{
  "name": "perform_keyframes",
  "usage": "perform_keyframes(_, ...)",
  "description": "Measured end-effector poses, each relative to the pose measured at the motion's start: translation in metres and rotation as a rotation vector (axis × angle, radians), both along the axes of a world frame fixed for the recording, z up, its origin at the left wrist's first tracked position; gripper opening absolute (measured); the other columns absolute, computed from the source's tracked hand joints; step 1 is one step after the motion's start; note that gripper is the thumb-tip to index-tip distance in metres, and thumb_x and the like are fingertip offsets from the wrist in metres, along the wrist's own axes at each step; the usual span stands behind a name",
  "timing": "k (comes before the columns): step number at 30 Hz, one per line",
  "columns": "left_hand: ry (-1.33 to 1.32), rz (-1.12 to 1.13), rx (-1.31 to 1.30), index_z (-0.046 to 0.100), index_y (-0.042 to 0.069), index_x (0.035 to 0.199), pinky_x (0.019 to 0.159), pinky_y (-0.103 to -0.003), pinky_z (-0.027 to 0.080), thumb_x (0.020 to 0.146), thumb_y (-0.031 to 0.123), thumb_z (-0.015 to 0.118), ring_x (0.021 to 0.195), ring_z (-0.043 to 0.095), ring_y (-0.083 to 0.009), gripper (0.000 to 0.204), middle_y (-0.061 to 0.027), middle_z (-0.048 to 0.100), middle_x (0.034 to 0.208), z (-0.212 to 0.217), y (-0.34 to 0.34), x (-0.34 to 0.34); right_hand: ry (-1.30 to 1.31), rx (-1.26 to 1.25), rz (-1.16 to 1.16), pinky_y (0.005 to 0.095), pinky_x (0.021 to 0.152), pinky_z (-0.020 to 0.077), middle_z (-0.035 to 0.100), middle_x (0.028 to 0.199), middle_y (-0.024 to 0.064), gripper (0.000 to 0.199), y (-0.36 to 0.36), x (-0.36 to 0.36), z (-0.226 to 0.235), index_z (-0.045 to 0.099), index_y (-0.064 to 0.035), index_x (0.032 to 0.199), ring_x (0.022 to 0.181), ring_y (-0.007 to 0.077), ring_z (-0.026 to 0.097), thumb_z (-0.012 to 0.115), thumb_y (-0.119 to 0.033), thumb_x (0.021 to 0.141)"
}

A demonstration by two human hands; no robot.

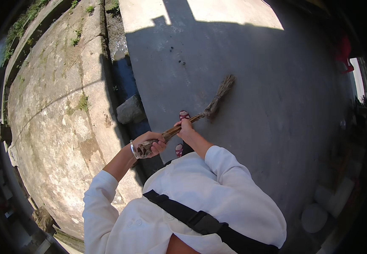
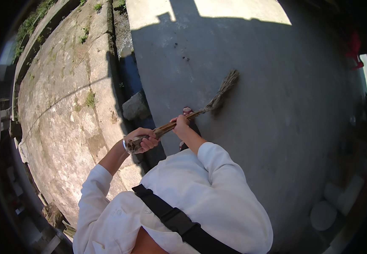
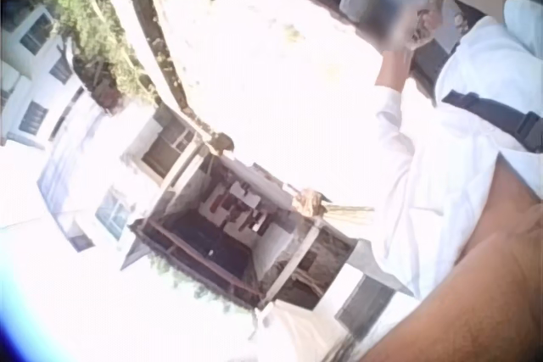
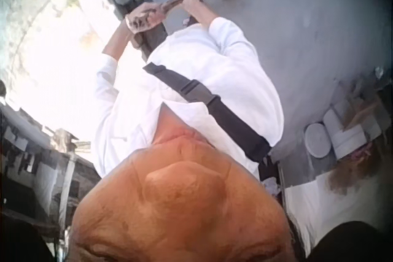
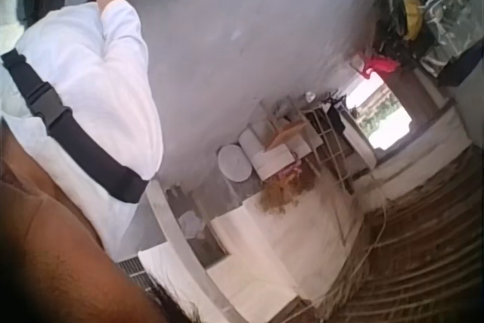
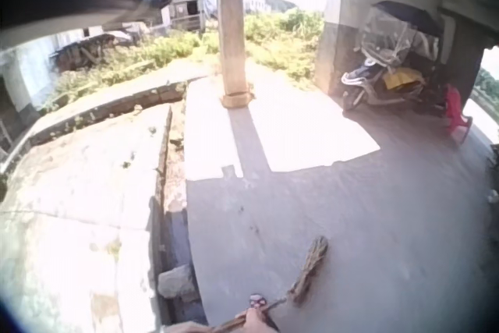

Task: The person sweeps a concrete floor using a traditional straw broom. They move around a wooden table and a pink plastic chair, sweeping debris towards the edge of the covered area. The person finishes by leaning the broom against a large stone millstone.

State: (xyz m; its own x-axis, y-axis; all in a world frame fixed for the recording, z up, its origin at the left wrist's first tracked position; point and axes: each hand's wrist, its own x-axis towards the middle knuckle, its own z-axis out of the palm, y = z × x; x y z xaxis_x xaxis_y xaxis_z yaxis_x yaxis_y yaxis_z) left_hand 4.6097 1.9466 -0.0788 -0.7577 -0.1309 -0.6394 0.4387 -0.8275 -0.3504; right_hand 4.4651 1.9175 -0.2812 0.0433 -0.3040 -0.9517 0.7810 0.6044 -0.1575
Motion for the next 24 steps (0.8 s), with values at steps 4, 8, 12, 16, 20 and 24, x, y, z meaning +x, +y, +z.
perform_keyframes(4,-0.079,0.015,0.0,0.038,-0.004,0.087,0.033,-0.013,0.034,0.077,0.005,0.044,0.042,0.037,-0.0027,0.015,-0.0014,0.037,0.061,0.017,-0.035,0.049,-0.079,0.164,0.007,0.0382,0.045,0.0436,0.044,0.05,0.0129,0.012,-0.042,0.062,0.016,0.04,-0.0031,0.062,0.043,0.0254,0.047,0.037,-0.007,0.072)
perform_keyframes(8,-0.317,-0.032,-0.11,0.04,-0.005,0.086,0.033,-0.014,0.034,0.079,0.008,0.044,0.044,0.037,-0.0019,0.015,-0.0006,0.038,0.062,0.05,-0.1,0.068,-0.253,0.035,0.012,0.0352,0.043,0.0429,0.042,0.049,0.0116,0.011,-0.116,0.109,0.024,0.04,-0.0031,0.064,0.042,0.0238,0.046,0.038,-0.007,0.075)
perform_keyframes(12,-0.381,-0.192,-0.229,0.04,0.003,0.073,0.037,-0.019,0.038,0.076,0.007,0.046,0.043,0.039,-0.0044,0.008,-0.0005,0.041,0.058,0.052,-0.145,0.075,-0.44,-0.012,-0.112,0.0277,0.04,0.0388,0.038,0.049,0.0054,0.016,-0.171,0.123,0.032,0.037,-0.0059,0.063,0.041,0.0164,0.04,0.042,-0.009,0.078)
perform_keyframes(16,-0.498,-0.369,-0.417,0.039,0.005,0.069,0.038,-0.023,0.039,0.074,0.007,0.049,0.044,0.044,-0.0095,0.011,-0.0025,0.043,0.056,0.051,-0.172,0.07,-0.47,-0.127,-0.1,0.0215,0.039,0.0348,0.035,0.05,0.0005,0.021,-0.206,0.116,0.046,0.033,-0.0084,0.062,0.041,0.0099,0.034,0.045,-0.01,0.08)
perform_keyframes(20,-0.287,-0.327,-0.323,0.037,0.006,0.081,0.035,-0.018,0.034,0.077,0.008,0.046,0.043,0.037,-0.0043,0.01,0.0,0.039,0.06,0.039,-0.202,0.119,-0.257,-0.088,-0.09,0.0234,0.037,0.0367,0.039,0.051,0.0021,0.018,-0.23,0.139,0.04,0.035,-0.0072,0.063,0.039,0.0102,0.036,0.045,-0.009,0.078)
perform_keyframes(24,-0.122,-0.251,-0.193,0.037,0.002,0.085,0.032,-0.015,0.029,0.078,0.008,0.044,0.043,0.034,-0.0017,0.012,0.0007,0.037,0.06,0.022,-0.241,0.197,-0.082,0.018,-0.112,0.0292,0.035,0.0382,0.04,0.049,0.0058,0.009,-0.245,0.193,0.039,0.037,-0.005,0.067,0.038,0.0164,0.04,0.041,-0.005,0.075)
